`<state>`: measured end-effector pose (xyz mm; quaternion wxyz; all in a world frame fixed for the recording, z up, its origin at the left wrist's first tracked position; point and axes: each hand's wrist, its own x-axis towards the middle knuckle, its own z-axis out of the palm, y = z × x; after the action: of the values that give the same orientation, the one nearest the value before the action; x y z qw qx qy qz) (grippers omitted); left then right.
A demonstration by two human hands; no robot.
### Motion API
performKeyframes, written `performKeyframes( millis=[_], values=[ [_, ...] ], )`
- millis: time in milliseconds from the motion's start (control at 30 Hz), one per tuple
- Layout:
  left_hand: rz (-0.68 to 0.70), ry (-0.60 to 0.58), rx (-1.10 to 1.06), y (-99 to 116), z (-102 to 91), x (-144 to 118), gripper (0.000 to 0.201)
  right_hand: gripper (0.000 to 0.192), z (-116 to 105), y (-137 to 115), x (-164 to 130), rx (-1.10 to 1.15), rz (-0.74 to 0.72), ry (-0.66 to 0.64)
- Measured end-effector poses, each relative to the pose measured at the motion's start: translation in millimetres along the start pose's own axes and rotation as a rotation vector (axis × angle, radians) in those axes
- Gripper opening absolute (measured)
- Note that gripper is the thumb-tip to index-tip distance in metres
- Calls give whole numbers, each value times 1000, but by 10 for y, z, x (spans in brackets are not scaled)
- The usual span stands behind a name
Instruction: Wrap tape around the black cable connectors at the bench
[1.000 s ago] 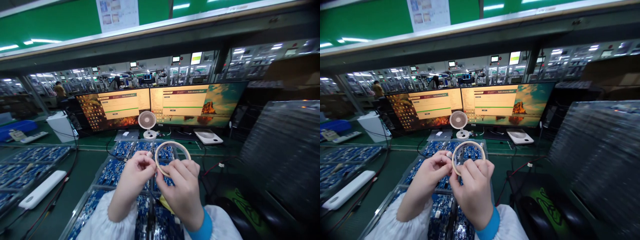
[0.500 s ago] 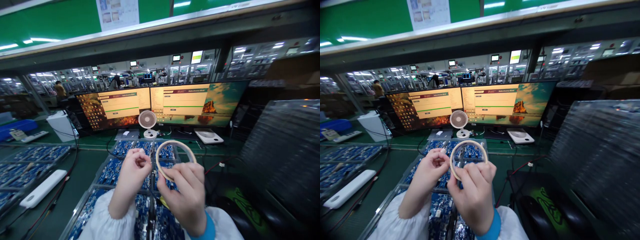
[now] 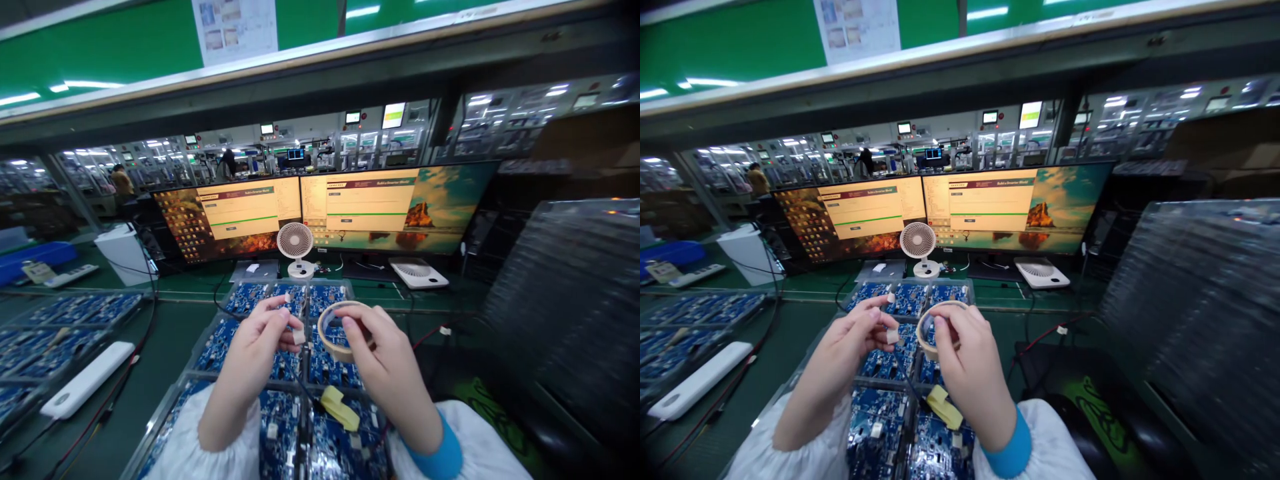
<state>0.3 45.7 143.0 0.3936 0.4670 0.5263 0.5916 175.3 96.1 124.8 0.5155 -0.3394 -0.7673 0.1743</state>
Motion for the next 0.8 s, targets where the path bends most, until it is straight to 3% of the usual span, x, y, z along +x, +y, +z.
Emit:
performKeyframes(
  millis=[200, 367, 633, 800],
  values=[
    [58, 15, 126, -34, -13, -20, 45, 23, -6, -29, -3, 97, 185, -205],
    [69, -41, -14, -20, -9, -56, 48, 21, 51, -24, -27, 162, 225, -366],
    [19, -259, -361, 137, -15, -130, 46, 22, 8, -35, -8, 241, 245, -318],
    [28, -238, -339, 164, -5, -148, 35, 22, -22, -53, -10, 269, 237, -313]
  ],
)
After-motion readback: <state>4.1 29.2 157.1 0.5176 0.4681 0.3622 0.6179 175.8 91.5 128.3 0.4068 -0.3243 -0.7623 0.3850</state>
